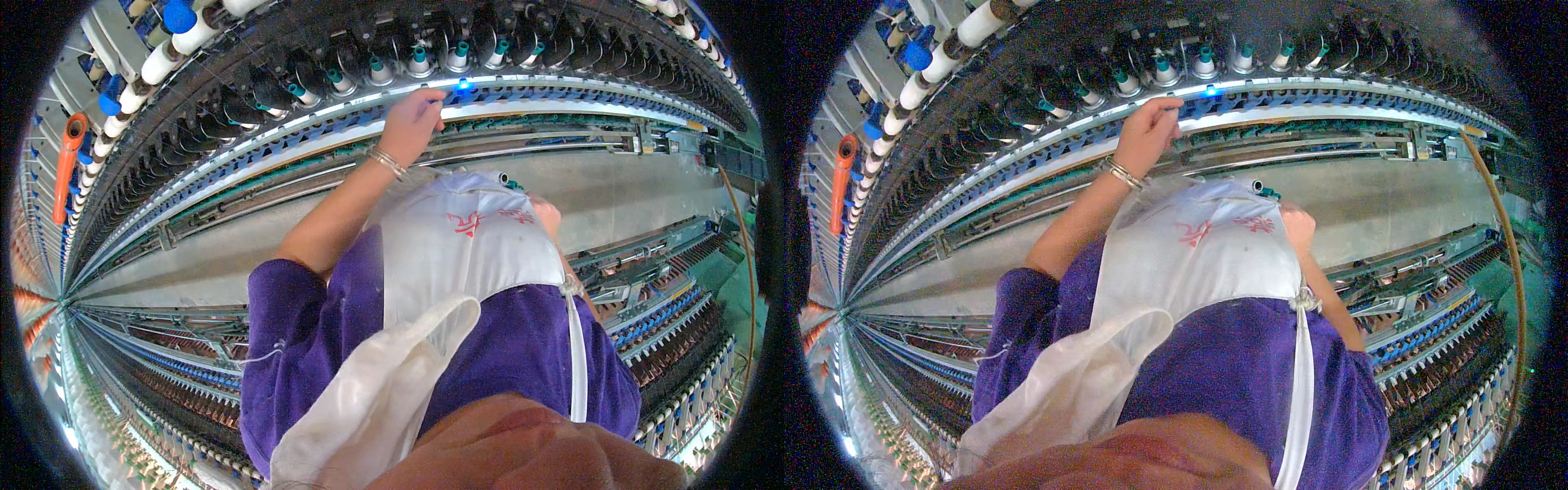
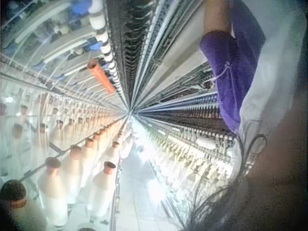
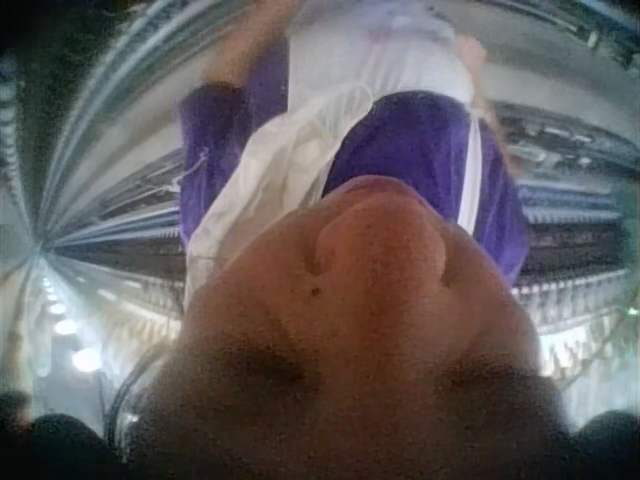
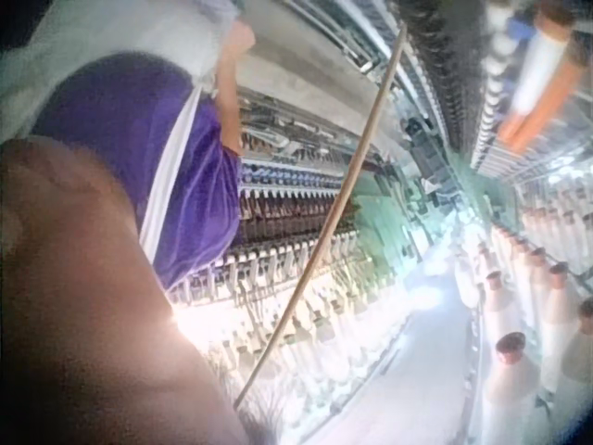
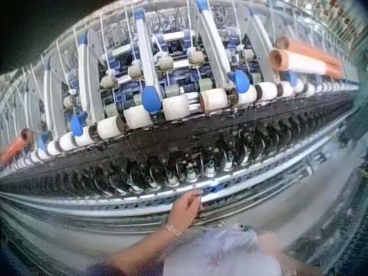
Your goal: The person threads yarn through multiple spinning machines, replacing empty bobbins with full ones and guiding the thread through guides and tensioners. The person walks between machines to perform the same threading steps repeatedly.
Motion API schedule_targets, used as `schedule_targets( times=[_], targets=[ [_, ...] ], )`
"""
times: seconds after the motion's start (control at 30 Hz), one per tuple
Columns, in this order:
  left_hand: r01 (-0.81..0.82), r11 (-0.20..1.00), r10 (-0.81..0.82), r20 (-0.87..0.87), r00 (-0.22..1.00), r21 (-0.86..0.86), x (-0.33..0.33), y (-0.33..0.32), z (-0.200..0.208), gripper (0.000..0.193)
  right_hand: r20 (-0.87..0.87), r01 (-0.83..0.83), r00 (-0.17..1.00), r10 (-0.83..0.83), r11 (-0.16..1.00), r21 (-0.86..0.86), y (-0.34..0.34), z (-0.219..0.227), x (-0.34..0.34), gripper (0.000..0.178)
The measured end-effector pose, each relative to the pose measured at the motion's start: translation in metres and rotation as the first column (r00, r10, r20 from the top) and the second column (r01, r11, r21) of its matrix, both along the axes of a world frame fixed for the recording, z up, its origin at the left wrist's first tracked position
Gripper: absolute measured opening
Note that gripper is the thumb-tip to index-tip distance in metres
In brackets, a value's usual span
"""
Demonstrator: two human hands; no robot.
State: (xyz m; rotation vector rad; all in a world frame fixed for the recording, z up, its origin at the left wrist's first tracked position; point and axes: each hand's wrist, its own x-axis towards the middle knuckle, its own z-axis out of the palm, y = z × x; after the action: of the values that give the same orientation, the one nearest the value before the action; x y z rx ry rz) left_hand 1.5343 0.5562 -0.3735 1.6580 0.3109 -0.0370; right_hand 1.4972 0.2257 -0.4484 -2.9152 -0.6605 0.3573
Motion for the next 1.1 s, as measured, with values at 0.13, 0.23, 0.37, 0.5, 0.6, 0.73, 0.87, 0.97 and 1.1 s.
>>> schedule_targets(
  times=[0.13, 0.23, 0.37, 0.5, 0.6, 0.73, 0.87, 0.97, 1.1],
  targets=[
    [-0.01, 0.999, 0.006, 0.078, 0.997, 0.05, 0.0, -0.004, 0.011, 0.02, 0.067, 0.086, 0.991, -0.118, 0.928, 0.363, 0.011, 0.001, 0.0, 0.026],
    [0.044, 0.996, -0.051, 0.09, 0.995, 0.077, 0.005, -0.004, 0.022, 0.02, -0.018, 0.189, 0.982, -0.189, 0.969, 0.16, 0.014, 0.0, 0.003, 0.025],
    [-0.004, 0.999, 0.006, 0.075, 0.997, -0.032, 0.006, -0.001, 0.026, 0.02, -0.247, 0.384, 0.92, -0.304, 0.821, 0.423, 0.013, 0.0, 0.006, 0.025],
    [0.031, 0.999, -0.03, 0.057, 0.998, -0.025, -0.002, 0.004, 0.02, 0.02, -0.08, 0.08, 0.995, -0.063, 0.968, 0.237, -0.002, 0.024, 0.0, 0.023],
    [-0.067, 0.997, 0.065, 0.031, 0.997, 0.047, -0.001, 0.011, 0.014, 0.024, -0.339, 0.237, 0.932, -0.13, 0.925, 0.296, -0.016, 0.054, -0.003, 0.021],
    [-0.172, 0.977, 0.175, 0.014, 0.985, -0.126, 0.027, 0.017, 0.009, 0.046, -0.612, 0.339, 0.758, 0.226, 0.666, 0.664, -0.022, 0.094, -0.005, 0.023],
    [-0.126, 0.986, 0.132, 0.048, 0.99, -0.11, 0.066, 0.017, 0.002, 0.048, -0.682, 0.282, 0.69, 0.243, 0.778, 0.562, 0.001, 0.116, 0.0, 0.023],
    [-0.096, 0.987, 0.097, 0.0, 0.995, 0.128, 0.068, 0.019, -0.008, 0.026, -0.801, 0.376, 0.578, 0.154, 0.821, 0.429, 0.009, 0.131, 0.008, 0.02],
    [-0.073, 0.679, -0.084, 0.176, 0.981, 0.73, 0.028, 0.024, -0.022, 0.026, -0.877, 0.535, 0.48, 0.006, 0.79, 0.298, -0.005, 0.154, 0.031, 0.015]
  ],
)
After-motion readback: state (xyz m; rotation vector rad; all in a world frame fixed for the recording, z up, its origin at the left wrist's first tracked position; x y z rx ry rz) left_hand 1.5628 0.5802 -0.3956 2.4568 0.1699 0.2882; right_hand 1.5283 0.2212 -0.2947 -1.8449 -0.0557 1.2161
